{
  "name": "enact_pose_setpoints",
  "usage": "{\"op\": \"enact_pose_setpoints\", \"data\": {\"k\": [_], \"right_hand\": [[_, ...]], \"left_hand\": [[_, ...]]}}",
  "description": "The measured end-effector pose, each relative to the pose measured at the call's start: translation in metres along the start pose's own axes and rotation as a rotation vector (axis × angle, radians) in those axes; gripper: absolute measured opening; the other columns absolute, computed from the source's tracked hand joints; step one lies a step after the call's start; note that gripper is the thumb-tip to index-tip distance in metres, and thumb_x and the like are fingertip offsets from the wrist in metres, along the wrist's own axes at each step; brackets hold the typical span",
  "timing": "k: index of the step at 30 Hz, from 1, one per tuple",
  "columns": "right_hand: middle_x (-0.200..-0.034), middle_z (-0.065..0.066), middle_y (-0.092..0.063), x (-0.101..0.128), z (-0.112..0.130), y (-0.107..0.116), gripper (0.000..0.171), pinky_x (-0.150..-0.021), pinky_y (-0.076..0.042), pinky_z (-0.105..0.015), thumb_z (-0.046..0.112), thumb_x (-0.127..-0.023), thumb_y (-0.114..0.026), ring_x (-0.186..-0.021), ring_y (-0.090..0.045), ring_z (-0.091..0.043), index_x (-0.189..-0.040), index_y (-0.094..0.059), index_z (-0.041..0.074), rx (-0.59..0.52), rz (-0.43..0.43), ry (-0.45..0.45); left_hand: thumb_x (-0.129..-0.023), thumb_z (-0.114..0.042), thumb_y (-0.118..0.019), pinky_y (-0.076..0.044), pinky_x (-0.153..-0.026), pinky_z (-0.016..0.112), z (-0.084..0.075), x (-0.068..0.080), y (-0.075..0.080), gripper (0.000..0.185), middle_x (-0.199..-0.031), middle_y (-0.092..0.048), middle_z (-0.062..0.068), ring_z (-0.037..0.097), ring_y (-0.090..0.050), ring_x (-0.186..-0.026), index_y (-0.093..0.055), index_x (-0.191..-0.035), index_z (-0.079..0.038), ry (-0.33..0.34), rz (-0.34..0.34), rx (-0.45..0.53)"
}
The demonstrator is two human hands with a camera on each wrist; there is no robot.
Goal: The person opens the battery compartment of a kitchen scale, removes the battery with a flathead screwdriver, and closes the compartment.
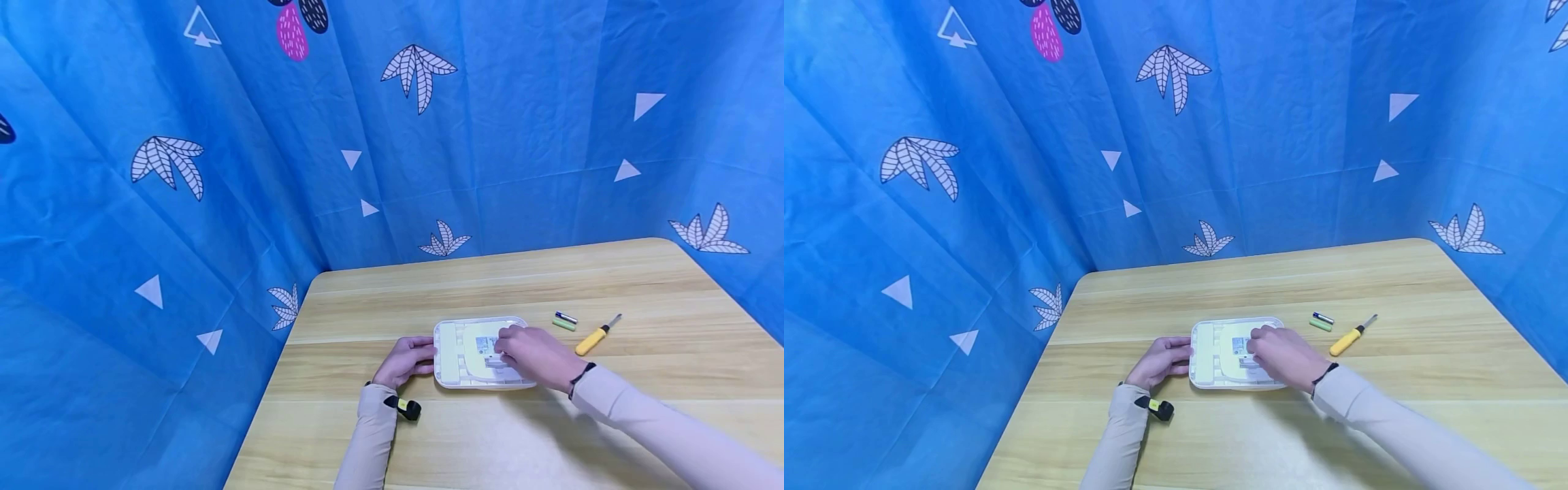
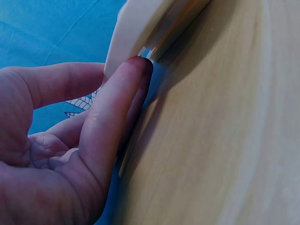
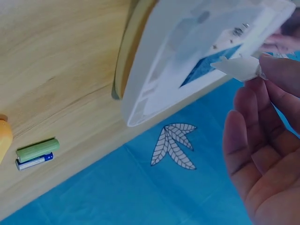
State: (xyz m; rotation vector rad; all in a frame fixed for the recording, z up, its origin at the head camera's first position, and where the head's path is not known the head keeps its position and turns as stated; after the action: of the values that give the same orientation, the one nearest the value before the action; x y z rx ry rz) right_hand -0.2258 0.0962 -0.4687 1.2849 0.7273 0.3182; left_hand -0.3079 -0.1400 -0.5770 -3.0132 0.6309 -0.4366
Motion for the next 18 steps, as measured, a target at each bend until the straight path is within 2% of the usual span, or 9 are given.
{"op": "enact_pose_setpoints", "data": {"k": [5,10,18], "right_hand": [[-0.077,0.007,-0.062,0.001,0.005,-0.007,0.016,-0.058,-0.053,-0.022,0.003,-0.084,-0.077,-0.070,-0.054,-0.008,-0.079,-0.072,0.016,0.065,-0.025,0.043],[-0.083,0.003,-0.068,0.003,0.008,-0.012,0.014,-0.060,-0.057,-0.023,0.002,-0.081,-0.081,-0.073,-0.059,-0.011,-0.085,-0.076,0.015,0.123,-0.035,0.062],[-0.086,-0.001,-0.068,0.004,0.014,-0.020,0.024,-0.056,-0.057,-0.023,-0.004,-0.075,-0.084,-0.073,-0.060,-0.012,-0.091,-0.078,0.013,0.184,-0.022,0.097]], "left_hand": [[-0.099,-0.003,-0.065,-0.067,-0.090,0.032,0.000,0.000,0.000,0.047,-0.125,-0.070,0.022,0.020,-0.074,-0.102,-0.052,-0.141,0.013,0.007,0.000,0.002],[-0.099,-0.003,-0.065,-0.067,-0.089,0.032,0.000,0.000,0.000,0.048,-0.126,-0.070,0.023,0.020,-0.074,-0.103,-0.052,-0.141,0.014,0.008,0.001,-0.004],[-0.098,-0.004,-0.066,-0.067,-0.090,0.033,0.001,-0.001,0.002,0.050,-0.130,-0.067,0.026,0.022,-0.074,-0.106,-0.050,-0.142,0.015,0.005,0.011,-0.005]]}}
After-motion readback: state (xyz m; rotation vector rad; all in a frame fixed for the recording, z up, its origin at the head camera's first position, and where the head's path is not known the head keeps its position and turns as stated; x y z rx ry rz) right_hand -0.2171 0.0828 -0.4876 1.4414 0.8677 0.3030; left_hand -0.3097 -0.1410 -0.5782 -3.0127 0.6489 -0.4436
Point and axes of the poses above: each hand's wrist, its own x-axis away from the middle knuckle, its own y-axis out of the back of the hand, z = x × y, the point moved 6 cm from there along -x, towards the middle knuckle
